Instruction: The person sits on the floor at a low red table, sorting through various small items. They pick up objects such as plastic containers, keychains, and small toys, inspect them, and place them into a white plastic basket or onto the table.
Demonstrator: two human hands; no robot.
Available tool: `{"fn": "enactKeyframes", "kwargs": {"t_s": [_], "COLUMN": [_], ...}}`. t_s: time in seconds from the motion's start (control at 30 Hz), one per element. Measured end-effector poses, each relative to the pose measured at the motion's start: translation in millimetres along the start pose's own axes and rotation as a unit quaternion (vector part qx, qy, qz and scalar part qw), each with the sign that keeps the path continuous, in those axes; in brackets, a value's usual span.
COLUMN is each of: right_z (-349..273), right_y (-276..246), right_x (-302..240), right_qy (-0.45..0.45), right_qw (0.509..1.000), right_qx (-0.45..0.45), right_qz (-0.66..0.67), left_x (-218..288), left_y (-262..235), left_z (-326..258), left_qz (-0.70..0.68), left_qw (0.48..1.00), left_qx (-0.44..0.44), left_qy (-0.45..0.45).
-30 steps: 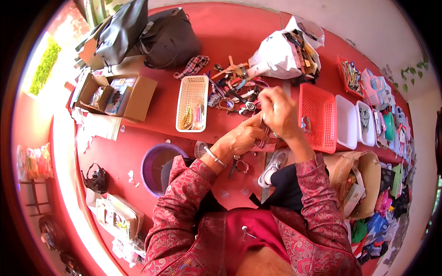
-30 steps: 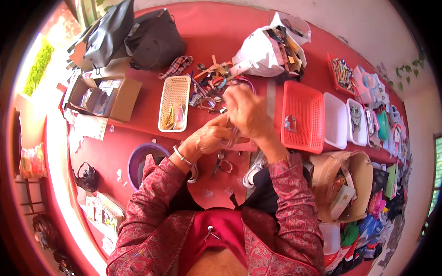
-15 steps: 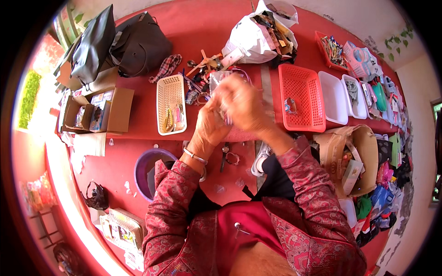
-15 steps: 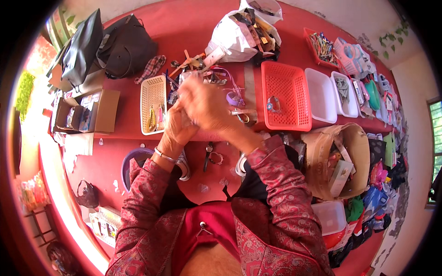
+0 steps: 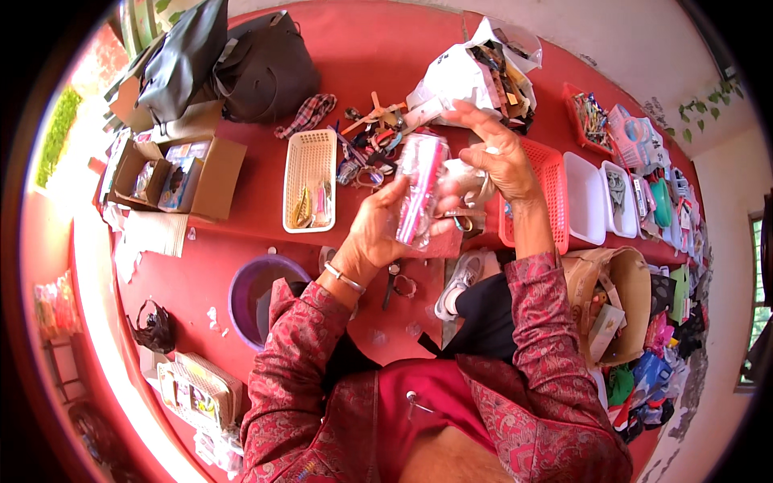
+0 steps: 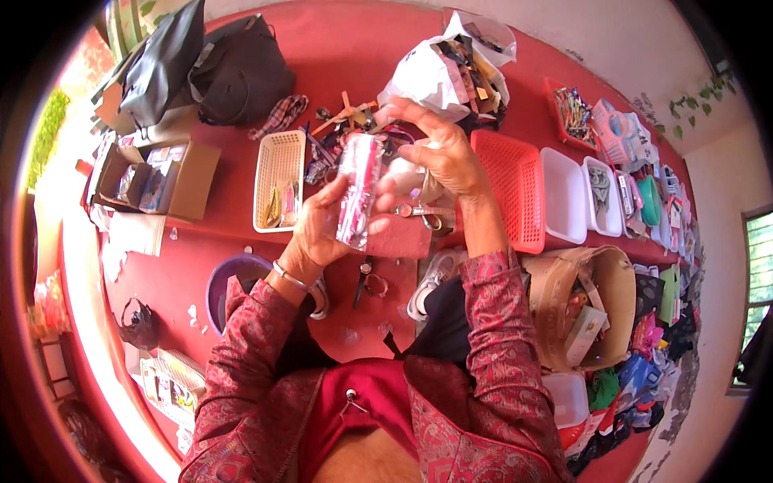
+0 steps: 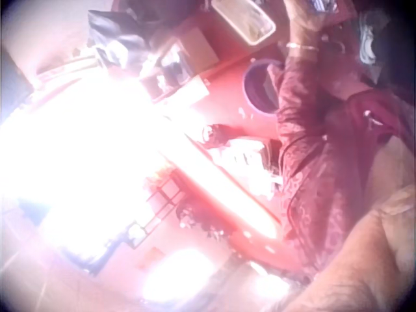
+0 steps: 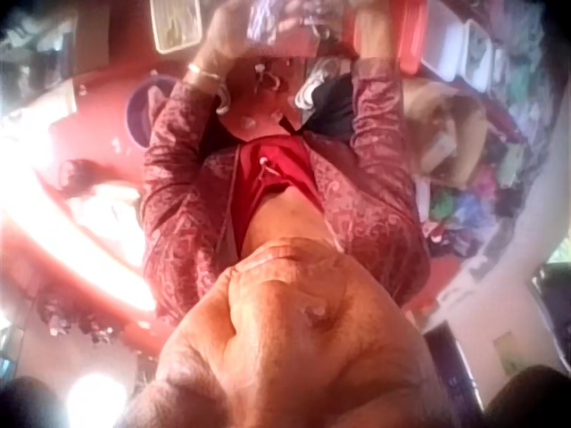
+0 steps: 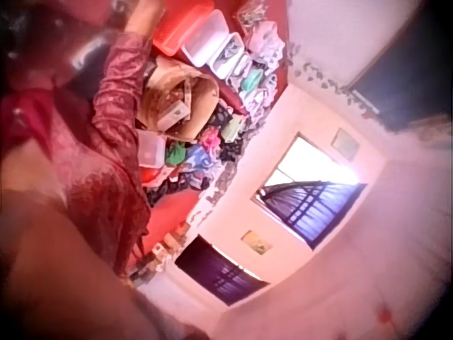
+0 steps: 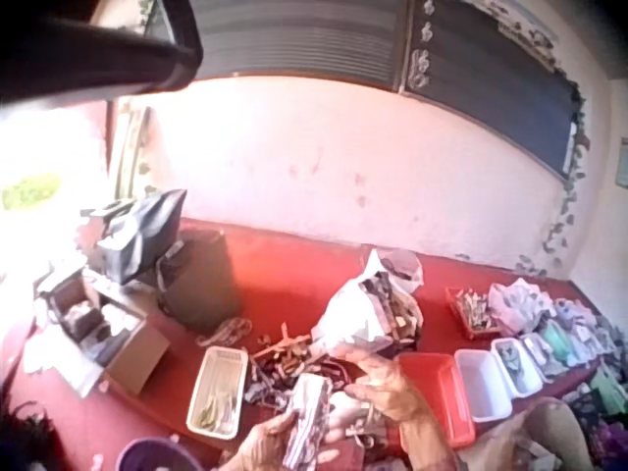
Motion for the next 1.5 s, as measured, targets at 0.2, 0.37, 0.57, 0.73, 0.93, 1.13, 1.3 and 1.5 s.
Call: {"fn": "enactKeyframes", "kwargs": {"t_s": [0.2,0.37,0.57,0.73,0.93,1.13,1.3,1.5], "right_z": [2.5,13.7,68.6,125.0,202.7,203.4,160.3,154.9], "right_y": [31.1,43.5,20.6,75.8,127.3,155.2,198.2,142.0], "right_x": [17.3,31.7,42.2,121.3,270.5,240.1,300.7,245.2], "right_qy": [0.046,0.033,0.083,0.190,0.255,0.089,0.072,0.063], "right_qw": [0.988,0.973,0.986,0.975,0.922,0.827,0.685,0.860], "right_qx": [-0.138,-0.219,-0.053,-0.105,-0.095,0.051,-0.191,0.008], "right_qz": [0.053,0.065,0.133,-0.055,-0.275,-0.552,-0.699,-0.506], "left_x": [-41.4,-24.9,-12.1,-72.1,-108.8,-113.6,-85.0,-98.6], "left_y": [-9.4,-8.8,-109.1,-86.9,-102.8,-143.2,-111.6,-105.5], "left_z": [-20.3,-26.2,-40.9,-76.7,-83.7,-100.5,-104.9,-113.7], "left_qz": [-0.013,0.104,0.150,0.458,0.825,0.845,0.837,0.804], "left_qw": [0.991,0.990,0.953,0.839,0.417,0.453,0.465,0.323], "left_qx": [0.005,0.005,0.263,0.022,-0.278,-0.232,-0.174,-0.280], "left_qy": [-0.135,-0.100,-0.022,-0.291,-0.260,-0.163,-0.230,-0.413]}}
Point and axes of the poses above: each hand's wrist, its own z-axis towards the middle knuckle, its own y-axis out of the palm, x = y × z, the point moved 10 cm from there along z, towards the middle knuckle, and after that the axes turned 13 degrees about y, right-handed, at the moved point
